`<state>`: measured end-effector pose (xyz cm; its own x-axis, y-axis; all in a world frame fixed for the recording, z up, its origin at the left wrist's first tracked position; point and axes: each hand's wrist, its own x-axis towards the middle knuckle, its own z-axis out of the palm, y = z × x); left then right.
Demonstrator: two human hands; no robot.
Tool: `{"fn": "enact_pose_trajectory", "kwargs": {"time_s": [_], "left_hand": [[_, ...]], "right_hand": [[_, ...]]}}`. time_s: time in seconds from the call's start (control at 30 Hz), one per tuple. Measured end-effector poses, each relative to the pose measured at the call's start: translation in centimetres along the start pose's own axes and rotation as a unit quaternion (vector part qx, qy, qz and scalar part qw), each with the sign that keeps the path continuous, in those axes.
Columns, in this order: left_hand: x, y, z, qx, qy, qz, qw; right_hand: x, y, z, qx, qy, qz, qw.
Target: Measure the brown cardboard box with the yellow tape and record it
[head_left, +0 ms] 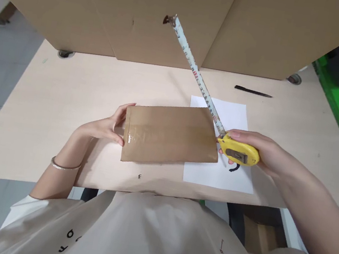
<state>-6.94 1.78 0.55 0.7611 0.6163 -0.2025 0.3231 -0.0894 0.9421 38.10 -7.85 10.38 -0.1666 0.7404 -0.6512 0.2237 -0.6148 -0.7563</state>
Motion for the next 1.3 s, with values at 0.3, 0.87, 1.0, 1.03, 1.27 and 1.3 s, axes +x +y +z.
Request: {"fn": "enact_pose_trajectory", "kwargs": {"time_s": [0.3, 0.87, 1.0, 1.03, 1.27, 1.3], "left_hand": [[0.1, -0.2, 1.3, -0.014, 0.066, 0.026, 0.997], [-3.2, 7.7, 15.6, 0.321, 0.349, -0.236, 0.848], [-3.0, 9.6, 17.6, 0.350, 0.316, -0.311, 0.825], [-2.9, 9.9, 17.9, 0.358, 0.312, -0.309, 0.824], [-6.0, 9.6, 12.8, 0.313, 0.300, -0.231, 0.871], [-6.3, 9.1, 10.9, 0.271, 0.338, -0.205, 0.878]], "right_hand": [[1.5, -2.0, -0.4, -0.042, 0.001, -0.047, 0.998], [11.9, -13.8, 1.1, -0.268, -0.118, -0.092, 0.952], [15.3, -15.2, 3.9, -0.301, -0.152, -0.089, 0.937], [15.7, -15.5, 4.4, -0.313, -0.154, -0.087, 0.933], [11.0, -14.8, 1.7, -0.331, -0.082, -0.114, 0.933], [9.9, -14.4, 0.6, -0.334, -0.076, -0.099, 0.934]]}}
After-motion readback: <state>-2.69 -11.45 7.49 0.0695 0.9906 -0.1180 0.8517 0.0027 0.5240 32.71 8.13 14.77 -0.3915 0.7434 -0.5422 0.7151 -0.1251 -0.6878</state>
